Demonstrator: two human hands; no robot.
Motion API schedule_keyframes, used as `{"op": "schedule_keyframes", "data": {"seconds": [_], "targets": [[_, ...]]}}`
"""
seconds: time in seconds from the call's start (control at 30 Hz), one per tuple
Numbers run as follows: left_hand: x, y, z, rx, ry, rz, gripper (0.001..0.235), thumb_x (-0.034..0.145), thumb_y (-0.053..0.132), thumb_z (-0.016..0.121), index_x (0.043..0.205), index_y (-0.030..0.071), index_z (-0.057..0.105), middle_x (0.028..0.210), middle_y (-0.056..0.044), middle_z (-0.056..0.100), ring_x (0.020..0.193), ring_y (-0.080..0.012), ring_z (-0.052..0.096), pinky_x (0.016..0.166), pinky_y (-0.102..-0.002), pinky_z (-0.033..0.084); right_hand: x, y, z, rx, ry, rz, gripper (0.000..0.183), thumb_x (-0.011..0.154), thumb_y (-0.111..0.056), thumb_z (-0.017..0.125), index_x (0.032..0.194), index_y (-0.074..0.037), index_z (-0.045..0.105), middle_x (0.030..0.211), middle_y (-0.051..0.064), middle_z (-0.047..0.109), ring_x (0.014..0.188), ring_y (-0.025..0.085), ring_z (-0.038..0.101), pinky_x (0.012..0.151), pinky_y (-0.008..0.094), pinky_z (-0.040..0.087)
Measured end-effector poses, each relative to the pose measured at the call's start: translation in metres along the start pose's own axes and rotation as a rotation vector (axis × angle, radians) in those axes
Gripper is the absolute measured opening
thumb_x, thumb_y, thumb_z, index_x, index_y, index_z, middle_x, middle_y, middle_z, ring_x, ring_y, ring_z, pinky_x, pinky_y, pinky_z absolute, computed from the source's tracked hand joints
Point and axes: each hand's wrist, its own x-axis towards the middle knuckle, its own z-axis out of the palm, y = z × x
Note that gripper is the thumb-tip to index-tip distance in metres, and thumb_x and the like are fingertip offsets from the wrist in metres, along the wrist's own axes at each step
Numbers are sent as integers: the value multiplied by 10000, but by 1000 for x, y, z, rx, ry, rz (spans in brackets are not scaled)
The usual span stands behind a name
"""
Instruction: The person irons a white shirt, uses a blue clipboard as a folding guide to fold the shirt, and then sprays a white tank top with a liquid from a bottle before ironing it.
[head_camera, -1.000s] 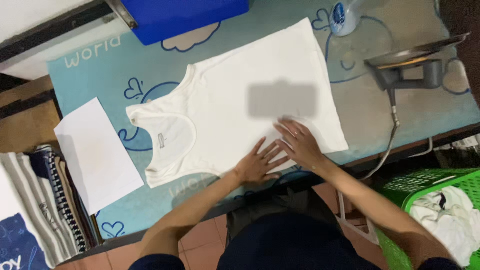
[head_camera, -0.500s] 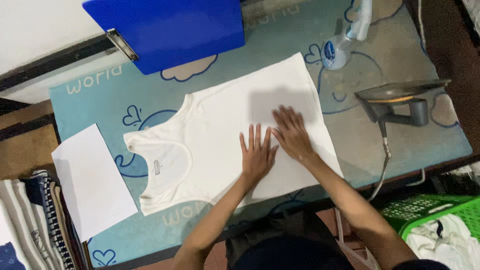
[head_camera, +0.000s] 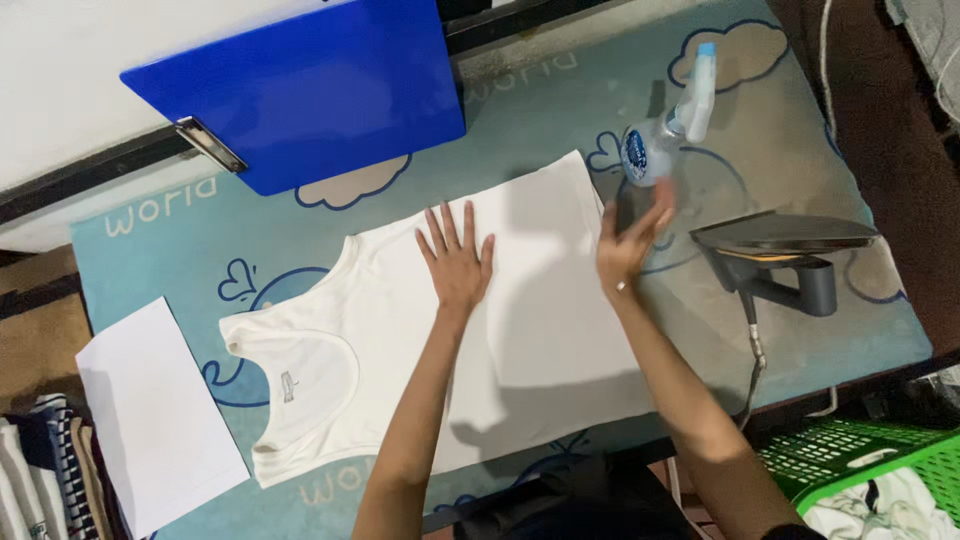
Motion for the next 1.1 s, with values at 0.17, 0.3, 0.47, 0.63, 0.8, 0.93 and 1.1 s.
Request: {"op": "schedule_keyframes", "data": {"seconds": [0.17, 0.3, 0.47, 0.63, 0.8, 0.93, 1.1], "targets": [[-87, 34, 6, -89, 17, 82, 721, 1038, 580, 387, 1649, 228, 232, 1691, -220, 201, 1574, -421, 99, 1218, -676, 41, 46, 48, 36, 243, -18, 599, 1050, 1099, -511, 830, 1679, -271, -11, 1693, 174, 153, 1554, 439, 207, 1249, 667, 198], [-160, 27, -5, -201, 0, 42, 727, 1033, 572, 426, 1645, 221, 251, 1667, -244, 244, 1565, -427, 119, 1205, -679, 51, 94, 9, -2, 335, 62, 379, 829, 1087, -274, 865, 1626, -303, 235, 1615, 58, 336, 1494, 307, 400, 1235, 498, 287], [-223, -58, 4, 76, 353, -285, 655, 1038, 575, 418, 1608, 258, 361, 1663, -173, 318, 1553, -363, 272, 1224, -613, 224, 88, -54, -47, 163, -145, -208, 605, 814, -69, 702, 1375, 113, 564, 1060, 247, 490, 972, 425, 484, 842, 512, 395], [-277, -161, -3, 160, 420, -557, 694, 1055, 601, 402, 1637, 234, 309, 1694, -157, 225, 1569, -382, 214, 1223, -641, 196, 46, -174, -72, 721, -525, -50, 370, 875, 3, 601, 1231, 102, 599, 1223, 176, 555, 1047, 287, 573, 933, 381, 489], [-324, -258, -5, 71, 345, -685, 774, 1044, 589, 430, 1622, 87, 313, 1642, -281, 292, 1550, -412, 226, 1208, -663, 122, -32, -270, -78, 772, -915, 152, 309, 675, -60, 669, 971, -126, 724, 851, 63, 694, 800, 207, 657, 818, 378, 525], [-350, -308, -2, -22, 490, -629, 630, 1024, 452, 590, 1519, 91, 442, 1460, -231, 397, 1421, -418, 346, 1117, -557, 321, -67, -341, -97, 652, -1289, 542, 142, 887, -109, 725, 959, 11, 702, 660, 172, 691, 454, 213, 652, 467, 323, 547], [-353, -327, -18, -237, 469, -679, 498, 950, 431, 713, 1359, 169, 604, 974, -19, 639, 967, -238, 634, 818, -396, 489, -99, -365, -93, 313, -1340, 578, 338, 872, -330, 793, 967, -10, 746, 543, 132, 662, 462, 201, 665, 559, 340, 563]]}}
